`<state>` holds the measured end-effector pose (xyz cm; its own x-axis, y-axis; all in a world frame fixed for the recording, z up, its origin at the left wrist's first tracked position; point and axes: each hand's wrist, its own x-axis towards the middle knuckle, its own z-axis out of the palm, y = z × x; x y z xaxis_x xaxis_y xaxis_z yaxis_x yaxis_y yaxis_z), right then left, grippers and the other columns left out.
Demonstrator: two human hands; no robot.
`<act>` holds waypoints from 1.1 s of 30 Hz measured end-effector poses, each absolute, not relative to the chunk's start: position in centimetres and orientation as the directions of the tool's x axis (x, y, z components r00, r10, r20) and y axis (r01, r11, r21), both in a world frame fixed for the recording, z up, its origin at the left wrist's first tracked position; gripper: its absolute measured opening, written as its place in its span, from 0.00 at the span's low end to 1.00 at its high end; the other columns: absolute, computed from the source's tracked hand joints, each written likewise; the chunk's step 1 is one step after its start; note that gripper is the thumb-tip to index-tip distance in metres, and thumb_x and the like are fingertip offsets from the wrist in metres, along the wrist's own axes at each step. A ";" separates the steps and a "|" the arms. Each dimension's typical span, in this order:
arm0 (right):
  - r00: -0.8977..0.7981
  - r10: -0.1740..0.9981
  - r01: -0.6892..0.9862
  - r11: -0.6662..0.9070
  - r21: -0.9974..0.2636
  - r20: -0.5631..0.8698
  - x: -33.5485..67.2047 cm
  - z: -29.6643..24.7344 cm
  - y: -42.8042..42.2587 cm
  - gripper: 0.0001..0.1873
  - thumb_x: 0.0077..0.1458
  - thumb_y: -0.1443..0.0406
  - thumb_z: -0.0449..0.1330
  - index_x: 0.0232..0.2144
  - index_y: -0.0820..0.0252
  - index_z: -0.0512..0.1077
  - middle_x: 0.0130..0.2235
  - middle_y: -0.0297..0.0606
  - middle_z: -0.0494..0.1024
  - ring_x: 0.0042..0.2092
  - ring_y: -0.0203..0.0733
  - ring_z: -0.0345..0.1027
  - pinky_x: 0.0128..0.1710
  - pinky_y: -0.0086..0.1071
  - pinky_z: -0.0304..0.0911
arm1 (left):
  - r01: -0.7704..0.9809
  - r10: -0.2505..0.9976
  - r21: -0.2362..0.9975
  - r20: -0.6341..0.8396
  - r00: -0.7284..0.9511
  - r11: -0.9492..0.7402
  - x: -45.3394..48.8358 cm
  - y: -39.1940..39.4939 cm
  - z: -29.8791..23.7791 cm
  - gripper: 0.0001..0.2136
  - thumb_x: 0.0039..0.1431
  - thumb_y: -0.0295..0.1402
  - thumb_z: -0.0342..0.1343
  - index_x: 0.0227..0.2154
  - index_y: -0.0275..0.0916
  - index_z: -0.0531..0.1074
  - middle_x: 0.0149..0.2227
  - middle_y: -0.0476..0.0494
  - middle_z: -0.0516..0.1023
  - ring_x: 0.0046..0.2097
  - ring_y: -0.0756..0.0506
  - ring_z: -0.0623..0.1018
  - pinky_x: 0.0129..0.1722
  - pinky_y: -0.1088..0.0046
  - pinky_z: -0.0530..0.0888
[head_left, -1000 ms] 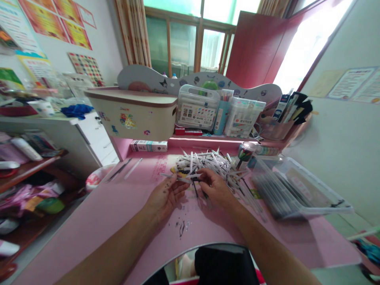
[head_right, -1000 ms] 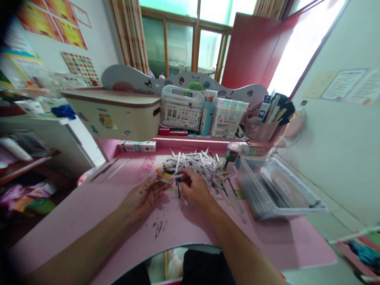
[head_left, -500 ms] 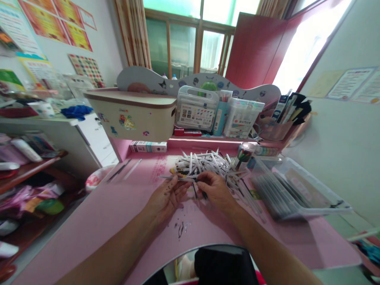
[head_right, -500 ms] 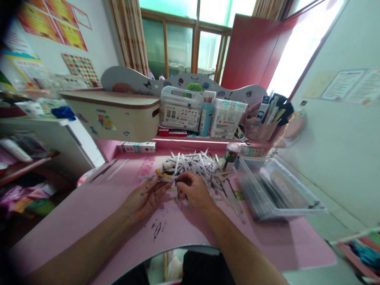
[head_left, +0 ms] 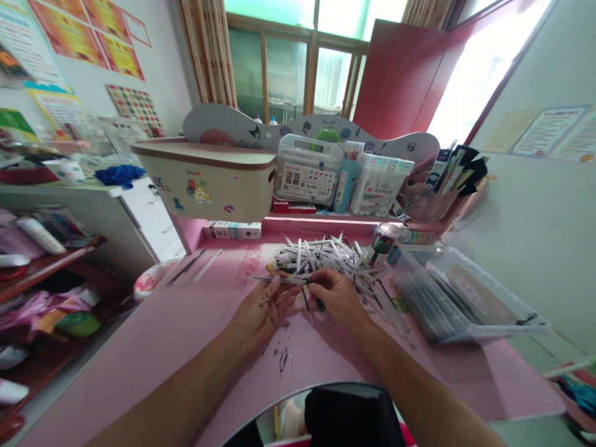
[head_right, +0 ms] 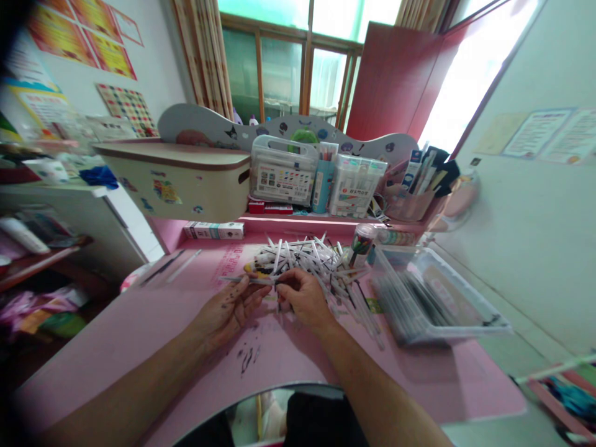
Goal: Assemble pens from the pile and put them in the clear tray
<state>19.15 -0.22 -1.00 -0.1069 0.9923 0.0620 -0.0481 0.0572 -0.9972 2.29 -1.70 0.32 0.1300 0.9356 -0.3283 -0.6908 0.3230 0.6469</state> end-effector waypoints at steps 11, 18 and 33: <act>-0.105 0.993 -0.006 0.060 -0.998 0.060 19.1 -0.7 -0.5 0.08 0.49 0.61 0.65 0.31 0.59 0.73 0.21 0.28 0.71 0.22 0.34 0.64 0.23 0.29 0.60 | -0.671 0.948 0.676 -0.287 0.141 0.304 2.1 -1.8 -0.1 0.05 0.66 0.24 0.53 0.42 0.35 0.70 0.39 0.37 0.84 0.37 0.45 0.85 0.32 0.72 0.83; -0.123 0.985 0.126 0.140 -0.982 0.124 19.1 -0.2 -1.2 0.23 0.60 0.50 0.54 0.20 0.58 0.66 0.21 0.32 0.65 0.22 0.34 0.58 0.22 0.30 0.53 | -0.660 0.943 0.679 -0.296 0.154 0.321 2.3 -2.1 0.6 0.04 0.66 0.23 0.52 0.41 0.35 0.70 0.37 0.36 0.85 0.36 0.46 0.85 0.33 0.75 0.82; -0.165 0.976 0.176 0.173 -0.969 0.144 19.3 -0.6 -0.9 0.05 0.59 0.60 0.55 0.34 0.55 0.67 0.23 0.27 0.65 0.23 0.36 0.59 0.24 0.29 0.55 | -0.651 0.951 0.694 -0.253 0.178 0.307 1.9 -1.8 -0.3 0.07 0.63 0.25 0.57 0.43 0.36 0.71 0.39 0.37 0.85 0.38 0.44 0.85 0.34 0.71 0.83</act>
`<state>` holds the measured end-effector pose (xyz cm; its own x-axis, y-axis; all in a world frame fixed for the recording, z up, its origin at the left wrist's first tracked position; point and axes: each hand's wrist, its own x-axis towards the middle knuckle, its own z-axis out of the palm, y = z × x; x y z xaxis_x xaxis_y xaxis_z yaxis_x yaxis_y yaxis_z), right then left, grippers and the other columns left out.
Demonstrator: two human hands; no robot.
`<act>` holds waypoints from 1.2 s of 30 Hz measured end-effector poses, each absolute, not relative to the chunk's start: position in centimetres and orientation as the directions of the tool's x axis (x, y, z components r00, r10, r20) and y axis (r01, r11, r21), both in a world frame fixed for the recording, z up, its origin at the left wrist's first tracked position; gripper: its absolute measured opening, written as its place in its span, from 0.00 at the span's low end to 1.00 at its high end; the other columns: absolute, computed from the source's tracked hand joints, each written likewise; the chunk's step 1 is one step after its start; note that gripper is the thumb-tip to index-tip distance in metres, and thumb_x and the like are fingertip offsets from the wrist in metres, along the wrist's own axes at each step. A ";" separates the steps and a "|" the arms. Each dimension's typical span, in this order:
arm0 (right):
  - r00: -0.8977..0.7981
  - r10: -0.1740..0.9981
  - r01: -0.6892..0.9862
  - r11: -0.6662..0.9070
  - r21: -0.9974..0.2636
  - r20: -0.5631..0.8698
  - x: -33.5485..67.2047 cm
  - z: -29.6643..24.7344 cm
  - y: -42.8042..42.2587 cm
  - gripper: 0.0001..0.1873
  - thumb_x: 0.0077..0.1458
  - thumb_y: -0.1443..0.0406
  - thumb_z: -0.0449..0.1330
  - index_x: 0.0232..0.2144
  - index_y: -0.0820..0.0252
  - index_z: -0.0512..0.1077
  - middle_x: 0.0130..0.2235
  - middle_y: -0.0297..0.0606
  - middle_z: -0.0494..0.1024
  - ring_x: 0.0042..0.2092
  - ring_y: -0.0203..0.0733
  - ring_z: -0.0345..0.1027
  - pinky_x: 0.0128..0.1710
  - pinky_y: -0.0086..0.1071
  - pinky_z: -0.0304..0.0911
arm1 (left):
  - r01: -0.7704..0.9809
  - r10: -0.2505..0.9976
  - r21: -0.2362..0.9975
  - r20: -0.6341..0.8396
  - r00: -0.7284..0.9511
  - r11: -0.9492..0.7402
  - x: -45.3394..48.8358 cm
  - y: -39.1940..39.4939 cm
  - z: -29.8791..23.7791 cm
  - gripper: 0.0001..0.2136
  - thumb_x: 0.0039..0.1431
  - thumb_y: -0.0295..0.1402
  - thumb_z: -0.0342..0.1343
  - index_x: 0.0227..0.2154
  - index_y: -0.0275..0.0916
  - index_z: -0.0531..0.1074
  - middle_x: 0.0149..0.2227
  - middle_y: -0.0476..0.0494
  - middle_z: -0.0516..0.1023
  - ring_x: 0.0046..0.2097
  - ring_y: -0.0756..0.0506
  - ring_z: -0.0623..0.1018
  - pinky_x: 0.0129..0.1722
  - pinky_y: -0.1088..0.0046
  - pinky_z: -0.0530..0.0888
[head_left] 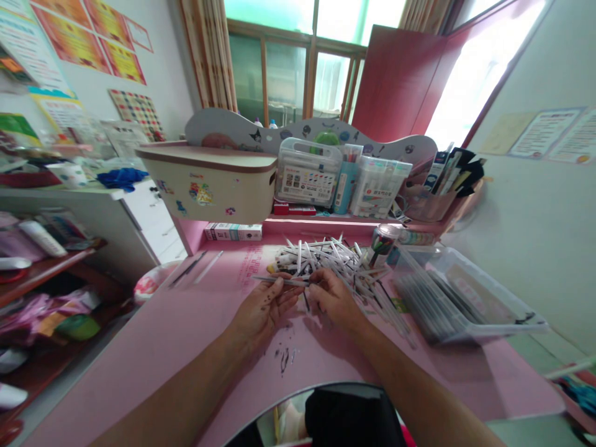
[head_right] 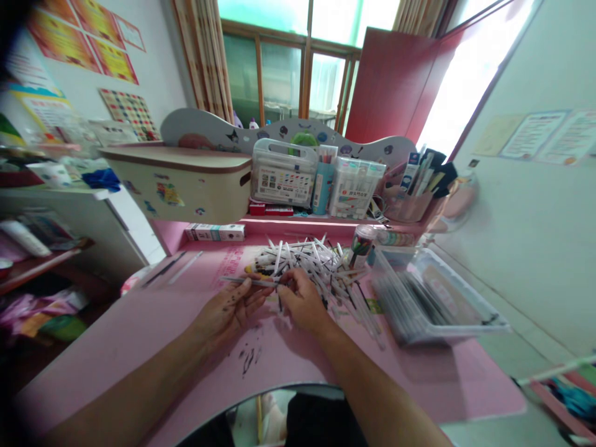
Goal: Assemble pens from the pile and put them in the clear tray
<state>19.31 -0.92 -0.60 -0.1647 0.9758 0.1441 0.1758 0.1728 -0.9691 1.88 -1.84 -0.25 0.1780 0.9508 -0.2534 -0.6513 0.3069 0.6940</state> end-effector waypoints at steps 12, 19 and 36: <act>-0.136 0.974 0.237 0.209 -0.949 0.181 19.2 -0.6 -1.1 0.03 0.56 0.63 0.56 0.34 0.54 0.67 0.25 0.28 0.67 0.26 0.37 0.62 0.27 0.30 0.57 | -0.647 0.947 0.693 -0.262 0.186 0.319 1.9 -1.9 -0.4 0.06 0.63 0.26 0.58 0.43 0.36 0.71 0.37 0.37 0.85 0.35 0.44 0.85 0.35 0.66 0.84; -0.156 0.973 0.209 0.201 -0.957 0.170 19.3 -0.7 -0.8 0.10 0.60 0.59 0.53 0.29 0.55 0.66 0.24 0.29 0.66 0.26 0.37 0.61 0.25 0.30 0.57 | -0.626 0.944 0.710 -0.283 0.167 0.323 2.0 -1.8 -0.5 0.06 0.63 0.26 0.57 0.42 0.36 0.71 0.37 0.36 0.84 0.35 0.44 0.85 0.35 0.68 0.83; -0.176 0.982 0.077 0.090 -0.993 0.076 19.1 -0.9 -1.2 0.07 0.55 0.60 0.57 0.30 0.56 0.65 0.21 0.26 0.65 0.19 0.32 0.59 0.18 0.26 0.56 | -0.592 0.943 0.735 -0.271 0.191 0.331 1.9 -1.8 -0.6 0.05 0.65 0.27 0.56 0.43 0.36 0.70 0.37 0.35 0.85 0.32 0.46 0.84 0.33 0.68 0.83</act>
<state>19.10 -1.16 -0.86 -0.1756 0.9815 0.0759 0.0766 0.0905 -0.9929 1.92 -1.83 -0.58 0.1908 0.9433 -0.2715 -0.5923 0.3312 0.7345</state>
